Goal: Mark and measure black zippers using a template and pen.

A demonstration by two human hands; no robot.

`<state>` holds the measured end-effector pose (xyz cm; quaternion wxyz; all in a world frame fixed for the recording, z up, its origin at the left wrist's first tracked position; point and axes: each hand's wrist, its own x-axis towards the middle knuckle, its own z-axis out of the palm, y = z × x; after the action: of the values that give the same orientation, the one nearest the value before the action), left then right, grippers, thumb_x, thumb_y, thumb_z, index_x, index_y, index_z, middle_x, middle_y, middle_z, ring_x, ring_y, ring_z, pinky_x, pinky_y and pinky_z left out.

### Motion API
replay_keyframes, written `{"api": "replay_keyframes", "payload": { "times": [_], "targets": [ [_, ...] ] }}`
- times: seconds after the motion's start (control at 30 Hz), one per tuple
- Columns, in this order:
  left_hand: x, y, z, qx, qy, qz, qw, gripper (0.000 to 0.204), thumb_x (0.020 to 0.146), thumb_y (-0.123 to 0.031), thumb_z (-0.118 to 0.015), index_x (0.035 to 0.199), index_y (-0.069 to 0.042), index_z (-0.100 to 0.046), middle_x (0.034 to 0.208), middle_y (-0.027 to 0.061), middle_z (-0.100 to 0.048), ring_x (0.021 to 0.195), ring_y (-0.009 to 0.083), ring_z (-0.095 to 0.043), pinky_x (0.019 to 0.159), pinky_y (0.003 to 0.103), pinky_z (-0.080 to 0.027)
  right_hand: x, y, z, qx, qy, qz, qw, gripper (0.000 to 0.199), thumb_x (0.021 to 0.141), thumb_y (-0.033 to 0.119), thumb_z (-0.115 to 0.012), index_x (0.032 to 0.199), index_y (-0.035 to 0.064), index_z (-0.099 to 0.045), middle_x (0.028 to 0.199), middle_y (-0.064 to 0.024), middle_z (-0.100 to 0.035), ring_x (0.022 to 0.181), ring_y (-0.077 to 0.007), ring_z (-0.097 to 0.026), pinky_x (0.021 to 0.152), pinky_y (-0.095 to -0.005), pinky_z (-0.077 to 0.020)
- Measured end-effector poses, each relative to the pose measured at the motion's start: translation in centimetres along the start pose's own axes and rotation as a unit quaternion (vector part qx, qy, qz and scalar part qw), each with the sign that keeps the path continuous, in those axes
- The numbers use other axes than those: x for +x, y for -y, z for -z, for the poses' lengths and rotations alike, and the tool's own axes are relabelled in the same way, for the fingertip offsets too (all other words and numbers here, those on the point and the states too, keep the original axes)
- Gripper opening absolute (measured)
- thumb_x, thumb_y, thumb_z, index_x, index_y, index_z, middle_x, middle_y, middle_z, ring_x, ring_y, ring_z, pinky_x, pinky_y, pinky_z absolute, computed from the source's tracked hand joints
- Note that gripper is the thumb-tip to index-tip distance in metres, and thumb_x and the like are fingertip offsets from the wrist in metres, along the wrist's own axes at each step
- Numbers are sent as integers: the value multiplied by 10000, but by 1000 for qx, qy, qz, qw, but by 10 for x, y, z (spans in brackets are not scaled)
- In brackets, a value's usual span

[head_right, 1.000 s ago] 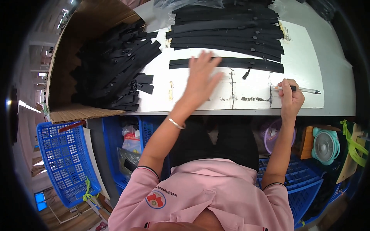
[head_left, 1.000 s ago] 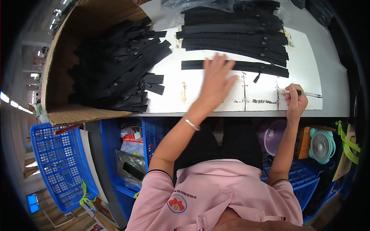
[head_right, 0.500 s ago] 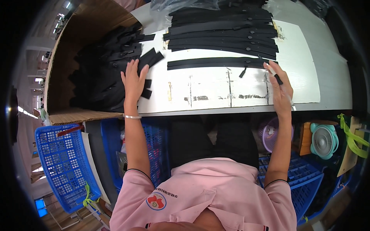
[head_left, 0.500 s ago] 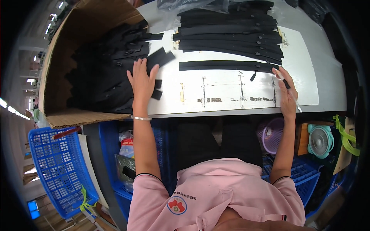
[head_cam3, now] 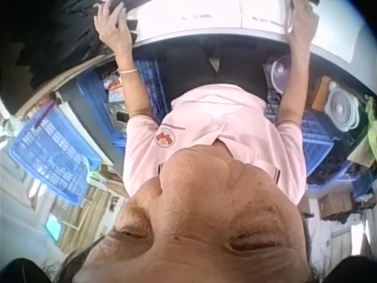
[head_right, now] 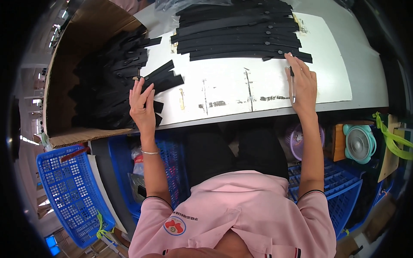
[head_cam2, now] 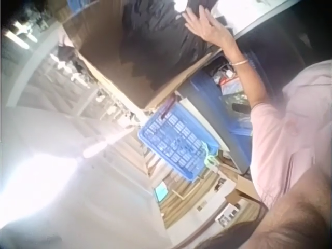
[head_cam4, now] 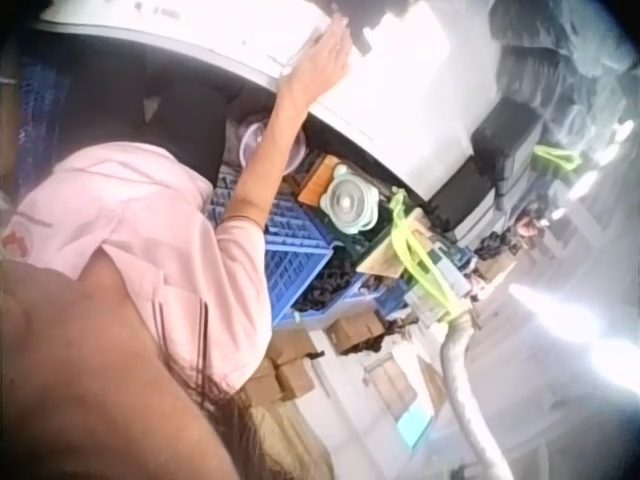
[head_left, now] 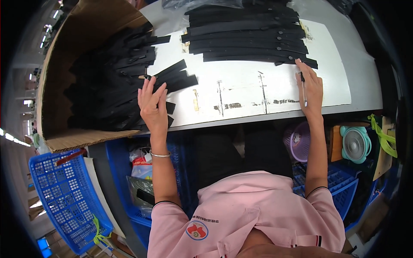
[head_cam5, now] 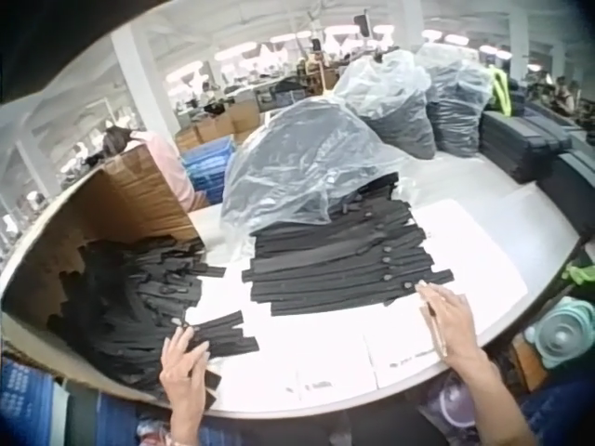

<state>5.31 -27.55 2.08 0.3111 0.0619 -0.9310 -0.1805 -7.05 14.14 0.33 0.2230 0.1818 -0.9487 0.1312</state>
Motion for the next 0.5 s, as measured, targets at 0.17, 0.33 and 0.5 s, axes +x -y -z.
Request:
{"api": "replay_keyframes", "payload": {
  "times": [0.17,0.33,0.5],
  "targets": [
    [-2,-26,3,-64,5,0,998,131,916,-74,-715,1034,-74,-770,1097,86,-736,1095,279,-667,1098,432,-420,-6,-6,-1,47,-31,-45,997,371,1003,118,-625,1374,116,-614,1276,-96,-697,1151,-247,-653,937,-349,-469],
    [-5,-86,-31,-161,116,-73,977,145,865,-69,-746,1009,-73,-762,895,77,-705,872,270,-641,849,385,-463,-12,-15,-7,97,-99,-23,990,390,940,45,-638,1326,99,-641,1193,-104,-711,1027,-277,-673,881,-357,-503],
    [-10,-141,-72,-197,131,-87,968,170,864,-66,-753,1032,-71,-777,893,76,-722,882,255,-653,860,356,-483,-34,30,12,185,-112,51,975,434,815,-32,-726,1238,56,-686,1093,-127,-707,987,-320,-663,868,-411,-515]
  ]
}}
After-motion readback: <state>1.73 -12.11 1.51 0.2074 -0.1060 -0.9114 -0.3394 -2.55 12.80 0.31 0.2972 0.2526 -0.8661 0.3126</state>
